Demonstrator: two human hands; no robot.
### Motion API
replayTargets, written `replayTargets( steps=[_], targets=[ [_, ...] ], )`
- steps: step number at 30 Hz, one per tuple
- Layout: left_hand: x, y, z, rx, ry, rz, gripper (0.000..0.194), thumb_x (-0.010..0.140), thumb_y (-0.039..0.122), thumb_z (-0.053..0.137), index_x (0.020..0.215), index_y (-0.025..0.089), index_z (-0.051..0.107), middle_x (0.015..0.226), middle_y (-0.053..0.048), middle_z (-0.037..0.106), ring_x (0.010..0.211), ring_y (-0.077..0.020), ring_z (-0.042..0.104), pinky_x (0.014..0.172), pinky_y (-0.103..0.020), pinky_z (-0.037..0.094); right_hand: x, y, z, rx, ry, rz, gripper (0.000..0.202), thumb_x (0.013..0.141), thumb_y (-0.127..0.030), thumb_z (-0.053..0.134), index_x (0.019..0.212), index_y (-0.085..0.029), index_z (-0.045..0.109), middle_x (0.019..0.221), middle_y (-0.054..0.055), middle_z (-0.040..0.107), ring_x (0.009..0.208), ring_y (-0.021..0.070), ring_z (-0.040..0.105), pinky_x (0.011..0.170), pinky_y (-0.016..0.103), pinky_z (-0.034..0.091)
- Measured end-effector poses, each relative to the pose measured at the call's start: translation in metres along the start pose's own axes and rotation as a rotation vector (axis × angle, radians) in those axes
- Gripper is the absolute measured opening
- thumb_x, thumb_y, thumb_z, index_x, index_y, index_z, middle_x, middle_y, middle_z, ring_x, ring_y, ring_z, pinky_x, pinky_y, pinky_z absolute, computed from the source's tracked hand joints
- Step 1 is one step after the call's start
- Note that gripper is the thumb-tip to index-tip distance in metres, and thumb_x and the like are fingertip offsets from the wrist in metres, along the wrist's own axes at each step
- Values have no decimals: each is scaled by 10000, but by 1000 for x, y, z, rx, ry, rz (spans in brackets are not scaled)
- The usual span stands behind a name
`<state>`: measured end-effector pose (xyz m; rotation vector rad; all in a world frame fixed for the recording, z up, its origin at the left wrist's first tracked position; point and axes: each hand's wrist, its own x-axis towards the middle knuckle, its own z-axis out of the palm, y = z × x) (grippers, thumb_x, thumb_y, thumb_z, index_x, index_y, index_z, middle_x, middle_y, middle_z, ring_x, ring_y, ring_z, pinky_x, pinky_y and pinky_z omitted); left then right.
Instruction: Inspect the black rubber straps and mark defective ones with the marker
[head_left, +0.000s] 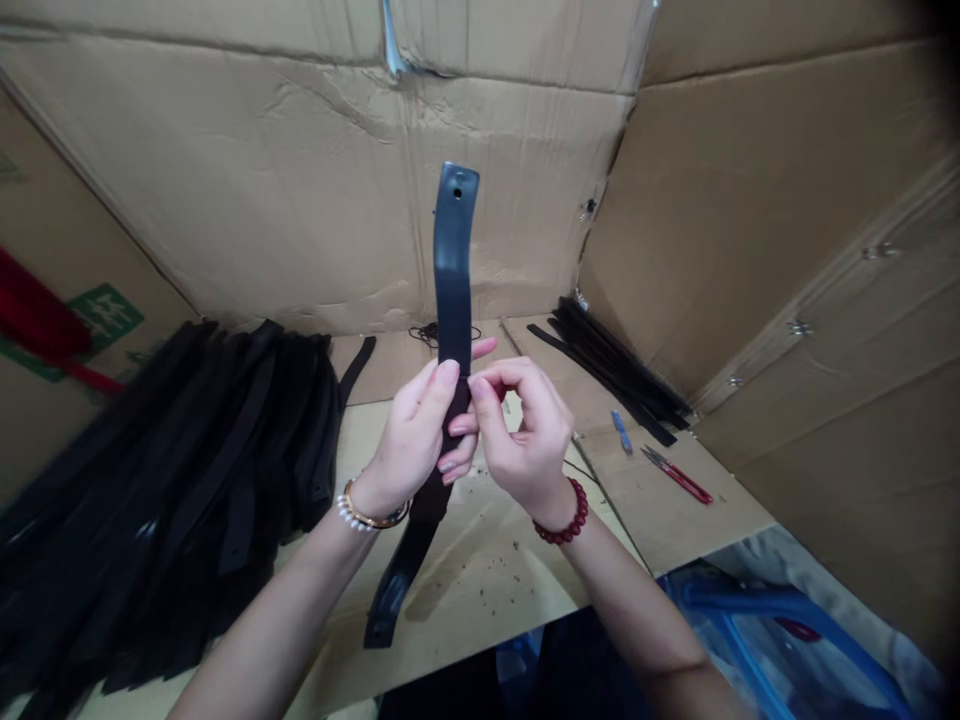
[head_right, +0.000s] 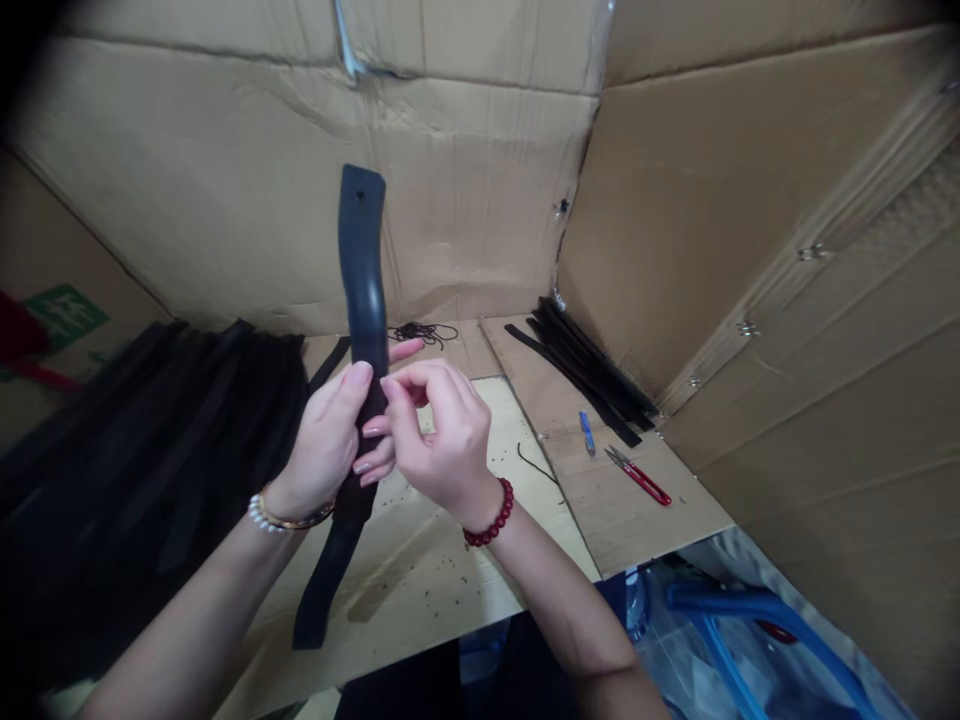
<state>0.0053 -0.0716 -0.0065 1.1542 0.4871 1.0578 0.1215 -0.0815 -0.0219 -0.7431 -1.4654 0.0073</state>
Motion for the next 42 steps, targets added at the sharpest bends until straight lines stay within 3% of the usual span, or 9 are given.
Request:
replayTargets(
  steps=[6, 10, 14, 18, 21, 24, 27, 31, 42],
  targets=[
    [-4, 22, -4, 115, 92, 31, 471, 982, 490, 482, 1348, 204, 559, 572, 91, 389, 308, -35, 334, 281, -153, 349, -4, 44, -62, -227, -220, 393, 266, 1005, -383, 486, 1024, -194, 673, 983, 73, 721, 891, 187, 685, 780, 325, 534],
    [-7, 39, -8, 159, 152, 47, 477, 978, 520, 467, 1314, 206, 592, 561, 90, 367, 307, -35, 332, 284, -151, 344, -30, 119, -129, -857, -229, 586, 358, 907, -387, 609, 628, -164, 582, 686, 146, 650, 745, 283, 671, 722, 405, 487],
    [-9, 43, -7, 162, 168, 45, 508, 977, 532, 458, 1314, 180, 599, 553, 89, 355, 303, -34, 314, 281, -152, 329, -56, 171, -165, -815, -267, 548, 519, 791, -349, 755, 468, -286, 354, 449, 16, 447, 423, 175, 494, 476, 335, 332],
    [-10, 43, -5, 156, 138, 12, 520, 979, 522, 456, 1328, 162, 594, 548, 85, 363, 308, -43, 325, 282, -161, 340, -50, 192, -175, -610, -410, 476, 560, 733, -384, 790, 380, -271, 370, 316, -83, 296, 254, 99, 252, 350, 274, 169],
    [-12, 43, -3, 141, 112, -25, 520, 979, 524, 452, 1331, 167, 593, 548, 86, 359, 305, -42, 320, 281, -158, 338, -22, 179, -160, -435, -446, 455, 478, 701, -390, 798, 410, -230, 455, 316, -78, 362, 244, 108, 301, 314, 239, 175],
    [-14, 42, -2, 133, 94, -51, 520, 977, 525, 460, 1346, 178, 582, 553, 88, 363, 308, -40, 313, 280, -159, 342, 18, 126, -123, -241, -395, 461, 328, 907, -401, 610, 646, -202, 597, 480, -30, 546, 372, 115, 471, 366, 232, 345],
    [-14, 40, -2, 139, 95, -61, 503, 978, 515, 468, 1348, 190, 570, 558, 90, 368, 314, -43, 320, 282, -163, 353, 52, 50, -73, 278, -130, 398, 160, 938, -344, 617, 840, -218, 609, 709, -1, 647, 475, 101, 522, 420, 240, 417],
    [-11, 36, -3, 131, 102, -111, 423, 973, 518, 478, 1238, 207, 590, 559, 96, 368, 311, -41, 322, 279, -163, 360, 66, -12, -15, 333, 183, 163, 50, 1005, -297, 521, 966, -267, 523, 829, 5, 673, 516, 112, 586, 427, 258, 447],
    [1, 34, -11, 147, 135, -157, 274, 993, 483, 439, 922, 222, 484, 545, 104, 381, 294, -39, 315, 270, -160, 365, 52, 37, 32, 212, -129, 200, 206, 1061, -424, 305, 1168, -293, 423, 814, -11, 677, 484, 94, 625, 446, 233, 482]
  ],
)
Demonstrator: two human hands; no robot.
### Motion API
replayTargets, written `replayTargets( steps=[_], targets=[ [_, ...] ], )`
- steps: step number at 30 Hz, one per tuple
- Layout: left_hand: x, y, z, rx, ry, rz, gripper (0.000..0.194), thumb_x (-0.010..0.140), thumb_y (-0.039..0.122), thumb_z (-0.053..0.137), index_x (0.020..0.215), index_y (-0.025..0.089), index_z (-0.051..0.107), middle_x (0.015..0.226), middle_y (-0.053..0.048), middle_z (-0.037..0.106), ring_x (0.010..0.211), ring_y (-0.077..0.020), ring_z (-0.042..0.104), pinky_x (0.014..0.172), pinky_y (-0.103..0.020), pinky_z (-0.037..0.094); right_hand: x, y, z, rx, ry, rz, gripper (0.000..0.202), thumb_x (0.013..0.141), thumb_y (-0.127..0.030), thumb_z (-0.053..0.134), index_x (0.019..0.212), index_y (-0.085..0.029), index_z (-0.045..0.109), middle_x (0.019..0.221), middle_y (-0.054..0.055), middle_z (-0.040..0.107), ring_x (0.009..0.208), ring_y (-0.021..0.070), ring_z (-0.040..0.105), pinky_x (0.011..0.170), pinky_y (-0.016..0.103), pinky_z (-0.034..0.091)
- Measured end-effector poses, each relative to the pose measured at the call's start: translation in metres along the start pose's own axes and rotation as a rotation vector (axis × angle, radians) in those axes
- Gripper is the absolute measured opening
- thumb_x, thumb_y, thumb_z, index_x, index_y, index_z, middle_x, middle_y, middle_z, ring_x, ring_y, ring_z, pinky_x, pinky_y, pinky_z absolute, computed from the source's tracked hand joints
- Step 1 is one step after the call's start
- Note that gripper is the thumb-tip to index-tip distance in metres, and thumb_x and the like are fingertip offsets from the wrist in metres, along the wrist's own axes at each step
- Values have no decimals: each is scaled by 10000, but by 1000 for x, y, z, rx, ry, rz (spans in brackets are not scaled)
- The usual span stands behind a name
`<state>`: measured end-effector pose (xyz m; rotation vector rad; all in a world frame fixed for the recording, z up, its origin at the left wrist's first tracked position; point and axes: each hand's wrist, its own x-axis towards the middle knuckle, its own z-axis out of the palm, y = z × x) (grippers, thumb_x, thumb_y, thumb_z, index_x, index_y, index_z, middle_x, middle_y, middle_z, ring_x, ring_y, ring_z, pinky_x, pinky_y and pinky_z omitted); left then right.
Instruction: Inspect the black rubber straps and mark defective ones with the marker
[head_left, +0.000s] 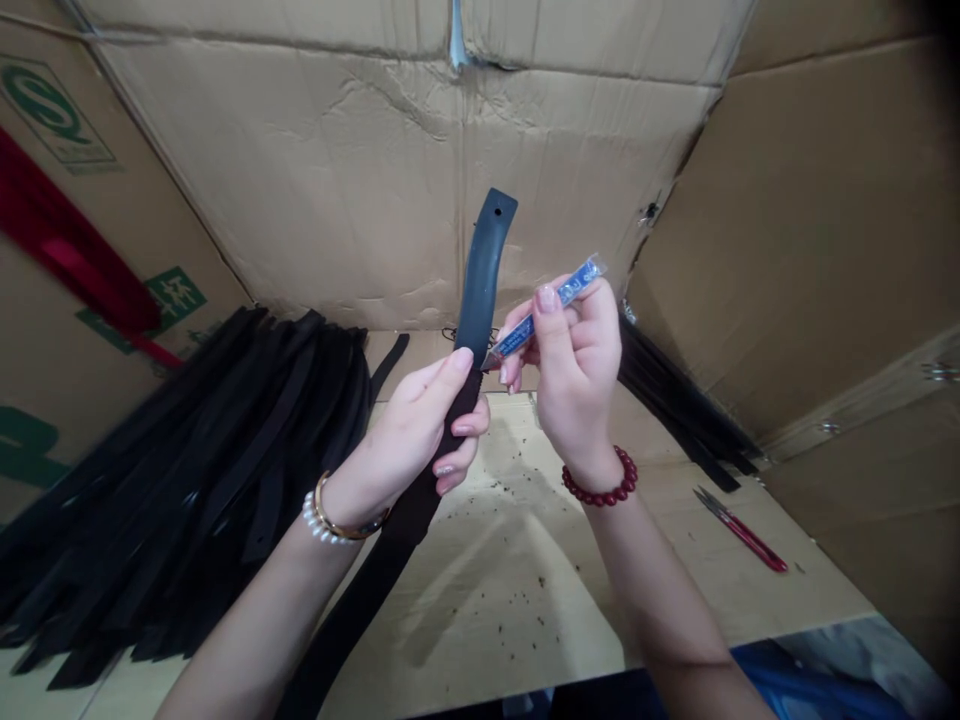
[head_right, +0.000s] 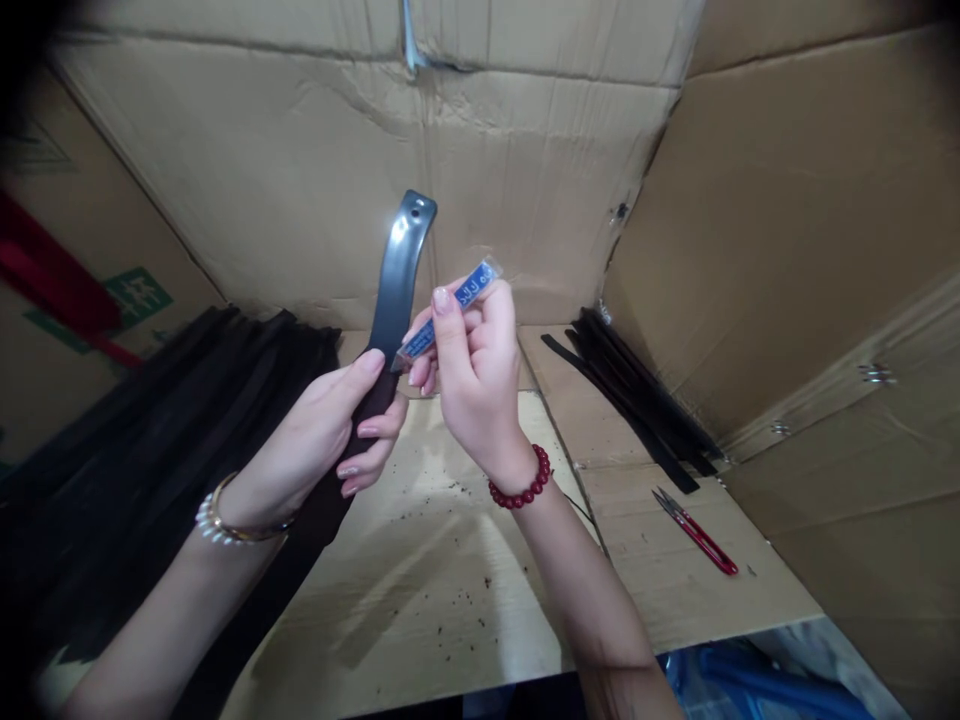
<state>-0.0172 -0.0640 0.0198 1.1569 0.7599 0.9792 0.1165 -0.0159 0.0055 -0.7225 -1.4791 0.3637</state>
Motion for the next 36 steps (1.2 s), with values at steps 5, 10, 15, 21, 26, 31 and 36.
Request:
replayTargets(
  steps=[5, 10, 15, 21, 26, 31, 36],
  targets=[
    [5, -2, -3, 16, 3, 5, 275, 1003, 459, 421, 901, 214, 495, 556, 98, 367, 295, -30, 302, 271, -151, 345, -1, 8, 6, -31, -16, -8, 229, 1063, -432, 280, 1190, -300, 417, 855, -2, 689, 494, 79, 622, 445, 219, 469],
    [8, -4, -6, 12, 10, 3, 276, 1000, 457, 431, 888, 211, 489, 562, 95, 372, 298, -30, 304, 268, -154, 345, -2, 7, 7, -17, 39, 13, 200, 1059, -415, 315, 1172, -299, 431, 897, 0, 702, 541, 91, 663, 462, 222, 480],
    [7, -3, -4, 13, 23, -3, 262, 999, 448, 436, 901, 210, 485, 563, 95, 367, 295, -29, 300, 271, -151, 343, -2, 9, 6, -36, 30, -5, 191, 1061, -391, 308, 1175, -296, 429, 945, 20, 721, 546, 98, 675, 460, 224, 481],
    [6, -2, -3, 22, 30, -16, 270, 987, 471, 457, 929, 211, 499, 564, 99, 365, 293, -31, 311, 278, -152, 344, -1, 9, 5, -41, 38, -7, 182, 1061, -385, 320, 1155, -289, 443, 948, 23, 725, 537, 84, 664, 447, 210, 474],
    [7, -3, -5, 20, 19, -12, 271, 992, 467, 445, 897, 216, 484, 566, 98, 369, 297, -33, 312, 274, -153, 348, -2, 7, 5, -59, 19, -6, 267, 1055, -454, 276, 1145, -293, 469, 944, 17, 715, 629, 100, 703, 471, 210, 496],
    [6, -2, -3, 22, 23, -13, 257, 1006, 443, 415, 904, 218, 484, 563, 97, 361, 297, -33, 305, 273, -153, 344, -5, 9, 6, -32, 12, 6, 258, 1047, -472, 310, 1155, -295, 462, 981, 19, 716, 694, 122, 725, 487, 222, 512],
    [6, 0, -2, 26, 21, -28, 261, 1009, 439, 406, 904, 213, 485, 569, 92, 361, 303, -33, 308, 277, -154, 340, -6, 9, 7, -32, 19, 17, 212, 1054, -434, 330, 1152, -294, 455, 918, 6, 707, 647, 113, 711, 475, 224, 504]
  ],
)
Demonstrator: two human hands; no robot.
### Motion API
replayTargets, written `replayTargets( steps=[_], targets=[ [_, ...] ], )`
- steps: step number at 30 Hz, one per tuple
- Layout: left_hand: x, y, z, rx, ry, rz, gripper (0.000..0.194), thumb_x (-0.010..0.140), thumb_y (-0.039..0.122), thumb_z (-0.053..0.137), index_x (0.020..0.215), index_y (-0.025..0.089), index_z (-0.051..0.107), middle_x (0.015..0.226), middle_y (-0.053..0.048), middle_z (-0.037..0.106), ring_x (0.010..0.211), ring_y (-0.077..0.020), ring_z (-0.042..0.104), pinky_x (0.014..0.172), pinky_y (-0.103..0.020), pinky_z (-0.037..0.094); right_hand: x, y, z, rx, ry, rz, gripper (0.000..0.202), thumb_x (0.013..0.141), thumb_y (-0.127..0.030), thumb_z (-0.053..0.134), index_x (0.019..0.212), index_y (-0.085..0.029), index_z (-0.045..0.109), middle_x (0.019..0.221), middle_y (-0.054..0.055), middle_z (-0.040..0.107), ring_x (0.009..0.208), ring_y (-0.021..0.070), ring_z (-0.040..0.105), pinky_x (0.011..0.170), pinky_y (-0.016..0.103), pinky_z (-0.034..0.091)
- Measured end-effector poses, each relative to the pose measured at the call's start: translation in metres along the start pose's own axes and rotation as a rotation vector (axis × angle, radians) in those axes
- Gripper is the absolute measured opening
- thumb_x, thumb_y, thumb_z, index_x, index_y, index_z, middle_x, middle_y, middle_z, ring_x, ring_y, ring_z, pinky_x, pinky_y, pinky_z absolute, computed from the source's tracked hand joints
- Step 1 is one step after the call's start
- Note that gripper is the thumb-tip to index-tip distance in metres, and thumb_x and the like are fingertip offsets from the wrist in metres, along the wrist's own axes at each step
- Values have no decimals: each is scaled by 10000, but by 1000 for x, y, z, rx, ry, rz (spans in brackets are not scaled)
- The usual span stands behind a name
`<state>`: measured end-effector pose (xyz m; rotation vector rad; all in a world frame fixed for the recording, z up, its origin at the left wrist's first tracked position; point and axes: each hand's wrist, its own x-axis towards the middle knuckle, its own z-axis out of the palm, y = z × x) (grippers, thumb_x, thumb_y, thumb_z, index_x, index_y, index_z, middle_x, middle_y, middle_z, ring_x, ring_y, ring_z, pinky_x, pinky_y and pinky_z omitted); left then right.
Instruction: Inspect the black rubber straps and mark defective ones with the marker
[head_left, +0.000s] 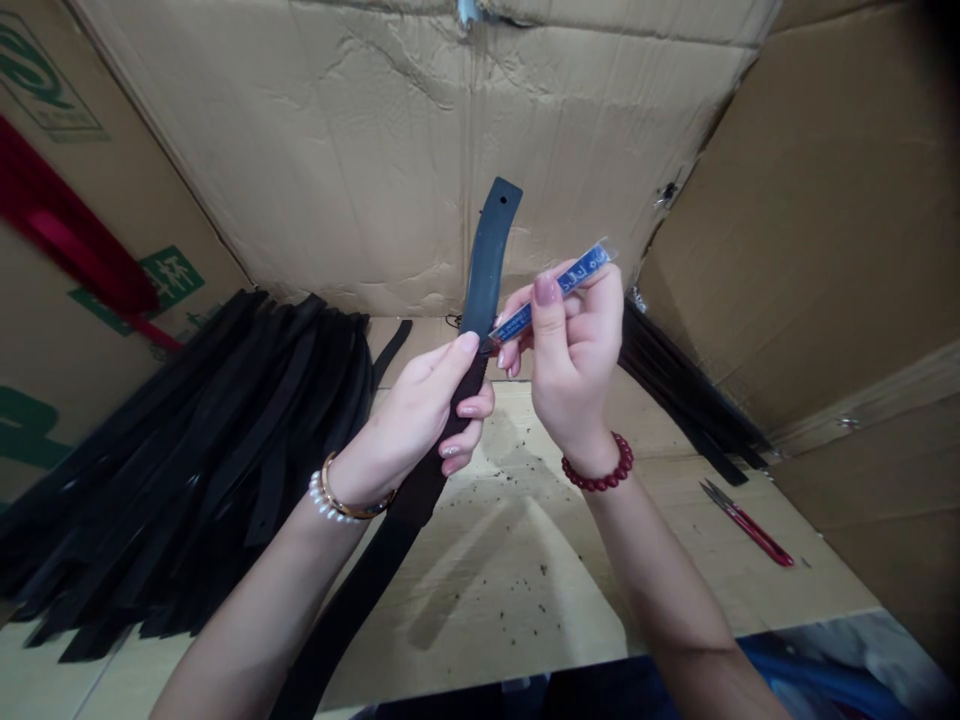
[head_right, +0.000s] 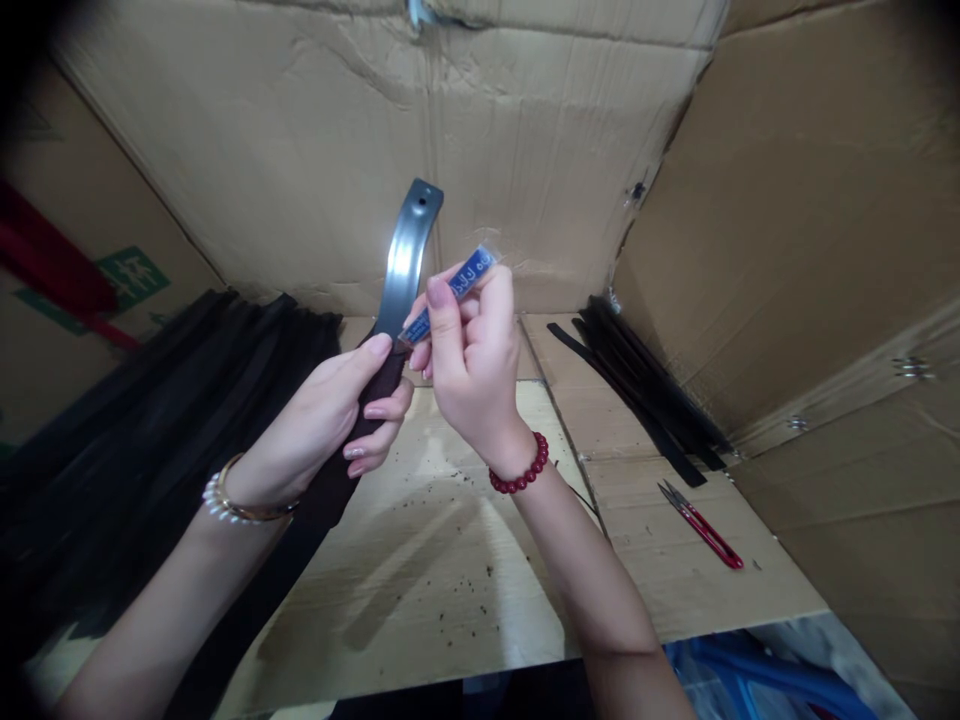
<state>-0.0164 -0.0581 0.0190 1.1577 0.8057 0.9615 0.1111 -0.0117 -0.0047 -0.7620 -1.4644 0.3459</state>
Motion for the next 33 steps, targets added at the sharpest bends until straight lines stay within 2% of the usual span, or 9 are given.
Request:
replayTargets(
  steps=[8, 14, 19, 26, 33],
  targets=[
    [0, -1, 0, 3, 1, -1, 264, 1011, 442, 396, 907, 214, 480, 571, 93, 355, 306, -32, 305, 278, -153, 342, 1, 2, 1, 44, -41, -68, 327, 1045, -509, 247, 1243, -320, 427, 1019, 26, 717, 654, 110, 719, 470, 215, 504],
    [1, -2, -1, 1, 6, -1, 259, 1011, 436, 402, 895, 215, 471, 572, 91, 367, 310, -36, 312, 280, -159, 341, 1, 3, 2, 155, -40, -60, 325, 1033, -528, 290, 1250, -333, 431, 1086, 45, 726, 675, 123, 733, 463, 211, 516],
    [1, -2, -2, -6, 6, -6, 258, 1012, 436, 401, 913, 212, 481, 573, 91, 365, 311, -32, 306, 280, -157, 335, -1, 1, 0, 163, -84, -4, 342, 1020, -561, 288, 1210, -326, 449, 992, 34, 724, 639, 123, 715, 486, 233, 528],
    [1, -1, 0, 5, 23, -9, 253, 1014, 424, 399, 902, 211, 476, 566, 90, 376, 310, -35, 309, 277, -163, 338, -1, -4, -3, 255, -46, 70, 247, 988, -546, 442, 1054, -308, 451, 867, -8, 693, 535, 91, 633, 478, 252, 490],
    [-3, 2, 2, 18, 12, -32, 242, 1014, 432, 389, 949, 224, 493, 554, 94, 354, 304, -40, 285, 271, -165, 331, 8, -3, -9, 268, -127, 147, 261, 957, -545, 522, 971, -291, 464, 724, -37, 645, 475, 82, 587, 403, 232, 406]
  ],
)
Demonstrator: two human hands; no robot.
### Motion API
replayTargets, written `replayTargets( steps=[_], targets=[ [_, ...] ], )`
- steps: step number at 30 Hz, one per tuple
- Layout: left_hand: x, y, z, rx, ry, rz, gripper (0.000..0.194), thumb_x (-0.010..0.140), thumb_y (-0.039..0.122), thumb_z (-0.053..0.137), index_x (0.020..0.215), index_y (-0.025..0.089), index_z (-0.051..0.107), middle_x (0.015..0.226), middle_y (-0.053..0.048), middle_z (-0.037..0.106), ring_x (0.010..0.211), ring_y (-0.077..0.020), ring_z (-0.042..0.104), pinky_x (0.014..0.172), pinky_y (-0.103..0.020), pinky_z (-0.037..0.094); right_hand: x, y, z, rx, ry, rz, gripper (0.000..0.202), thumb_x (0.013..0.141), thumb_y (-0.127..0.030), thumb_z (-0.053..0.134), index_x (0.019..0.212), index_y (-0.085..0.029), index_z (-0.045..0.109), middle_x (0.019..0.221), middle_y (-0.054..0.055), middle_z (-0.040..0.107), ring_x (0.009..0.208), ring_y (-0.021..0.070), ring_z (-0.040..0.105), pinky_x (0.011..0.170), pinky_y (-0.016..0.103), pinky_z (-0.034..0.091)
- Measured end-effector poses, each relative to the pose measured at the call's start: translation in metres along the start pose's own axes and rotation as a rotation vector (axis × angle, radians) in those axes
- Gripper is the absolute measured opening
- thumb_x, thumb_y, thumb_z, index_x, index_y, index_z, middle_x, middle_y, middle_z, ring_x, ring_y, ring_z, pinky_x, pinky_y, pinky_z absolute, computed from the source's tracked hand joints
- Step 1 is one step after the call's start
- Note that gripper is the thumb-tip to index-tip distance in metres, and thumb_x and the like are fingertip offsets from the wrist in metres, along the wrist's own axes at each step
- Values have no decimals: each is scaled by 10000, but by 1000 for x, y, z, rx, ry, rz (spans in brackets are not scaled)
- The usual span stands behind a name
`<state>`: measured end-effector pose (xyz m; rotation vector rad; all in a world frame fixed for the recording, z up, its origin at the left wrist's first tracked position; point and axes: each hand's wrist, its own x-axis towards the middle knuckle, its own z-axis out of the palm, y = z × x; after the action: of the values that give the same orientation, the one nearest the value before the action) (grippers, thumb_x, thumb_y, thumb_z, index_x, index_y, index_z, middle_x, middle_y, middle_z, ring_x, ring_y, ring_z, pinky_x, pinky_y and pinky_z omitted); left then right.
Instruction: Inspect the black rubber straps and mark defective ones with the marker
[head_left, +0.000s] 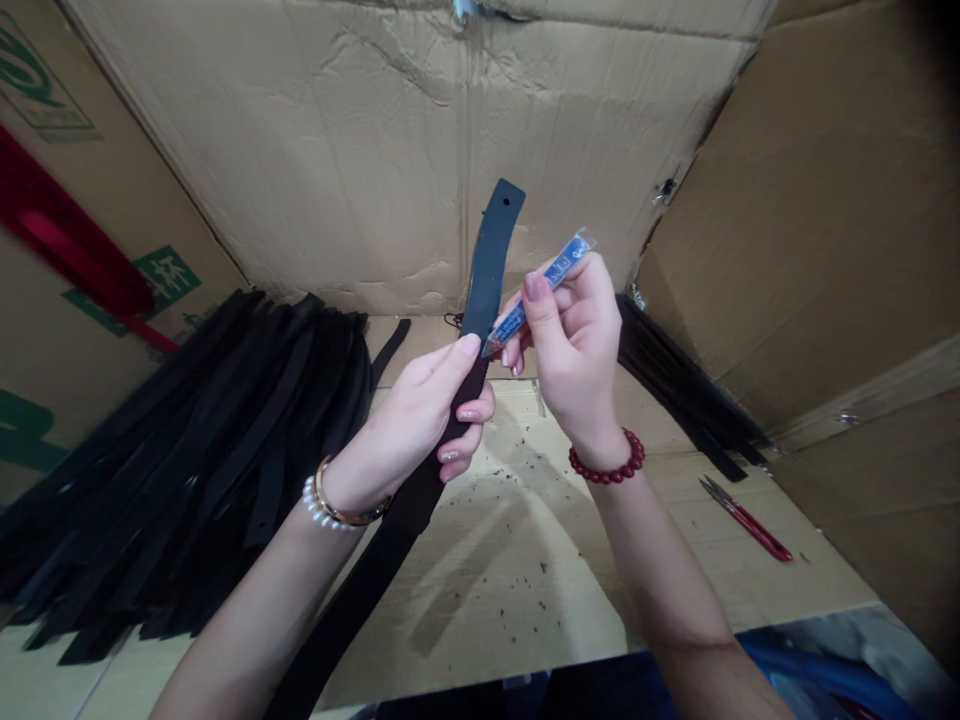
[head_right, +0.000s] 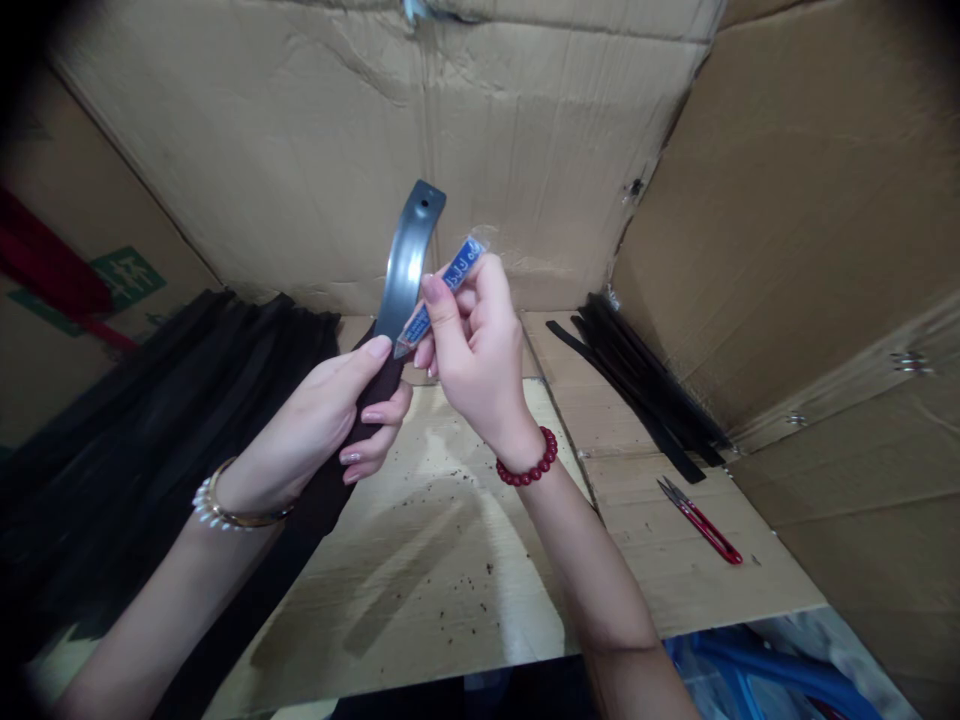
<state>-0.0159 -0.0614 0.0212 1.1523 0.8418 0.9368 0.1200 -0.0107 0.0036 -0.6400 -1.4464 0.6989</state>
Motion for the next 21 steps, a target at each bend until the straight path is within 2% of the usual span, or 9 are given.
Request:
replayTargets(
  steps=[10, 15, 21],
  targets=[
    [-3, -1, 4, -2, -11, 10, 292, 1006, 492, 386, 987, 227, 507, 557, 96, 352, 302, -47, 283, 269, -173, 340, 4, -1, -4, 44, -52, 72, 289, 915, -521, 617, 870, -265, 491, 575, -58, 579, 418, 88, 549, 361, 223, 387],
    [-4, -2, 4, -22, 16, 4, 295, 1014, 485, 362, 982, 227, 503, 562, 96, 352, 300, -41, 270, 268, -160, 339, 3, -1, -1, 114, -48, 121, 292, 902, -515, 639, 880, -262, 496, 592, -53, 617, 386, 83, 521, 334, 219, 392],
    [-3, 0, 4, -8, 2, -3, 326, 1018, 489, 334, 930, 221, 499, 561, 91, 350, 300, -40, 267, 266, -160, 332, 2, -7, 0, 180, -82, 204, 366, 860, -526, 682, 790, -253, 448, 538, -74, 594, 329, 65, 455, 283, 200, 326]
  ],
)
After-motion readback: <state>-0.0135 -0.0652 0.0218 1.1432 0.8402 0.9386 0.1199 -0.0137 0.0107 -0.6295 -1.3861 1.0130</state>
